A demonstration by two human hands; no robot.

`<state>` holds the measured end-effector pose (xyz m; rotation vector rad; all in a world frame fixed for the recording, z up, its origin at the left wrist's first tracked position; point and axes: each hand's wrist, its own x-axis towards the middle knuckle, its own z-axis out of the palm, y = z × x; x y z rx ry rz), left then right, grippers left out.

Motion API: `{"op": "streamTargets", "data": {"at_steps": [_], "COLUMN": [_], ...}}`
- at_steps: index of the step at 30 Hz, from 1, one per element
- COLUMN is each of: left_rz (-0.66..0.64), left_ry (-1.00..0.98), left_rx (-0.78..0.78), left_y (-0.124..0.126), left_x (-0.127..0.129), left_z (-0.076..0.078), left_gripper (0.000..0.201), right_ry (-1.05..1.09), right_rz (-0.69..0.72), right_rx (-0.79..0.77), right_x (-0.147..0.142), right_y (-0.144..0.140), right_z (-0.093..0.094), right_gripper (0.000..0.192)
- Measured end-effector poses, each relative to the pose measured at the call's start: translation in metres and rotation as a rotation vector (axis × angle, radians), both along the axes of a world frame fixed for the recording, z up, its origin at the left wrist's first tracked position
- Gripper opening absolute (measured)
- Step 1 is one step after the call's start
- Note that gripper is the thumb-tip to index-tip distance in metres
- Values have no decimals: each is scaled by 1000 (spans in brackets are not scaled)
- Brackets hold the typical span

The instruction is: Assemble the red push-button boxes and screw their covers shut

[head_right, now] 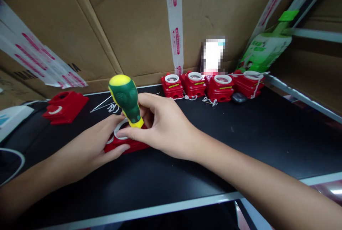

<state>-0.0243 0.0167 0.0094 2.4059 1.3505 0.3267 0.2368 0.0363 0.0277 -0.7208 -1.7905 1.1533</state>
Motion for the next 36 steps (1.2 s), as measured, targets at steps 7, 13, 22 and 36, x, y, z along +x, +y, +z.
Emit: {"op": "streamTargets", "data": {"at_steps": [7,13,22,36], "left_rz": [2,9,-4,-2], "left_ry": [13,8,-4,15], "left_rx": [13,3,-19,-13], "left_y": [0,0,0,0], "left_x": [-1,-1,0,0], "left_z": [-1,0,2,1], "left_gripper": [58,53,57,59], "right_ry": [28,22,98,24], "right_rz": [357,411,235,276], "right_rx": [-123,-141,-142,-126], "right_x": [19,26,8,15], "right_y": [14,20,10,13], "right_z": [6,9,2,3], "right_gripper": [32,21,34,53]}}
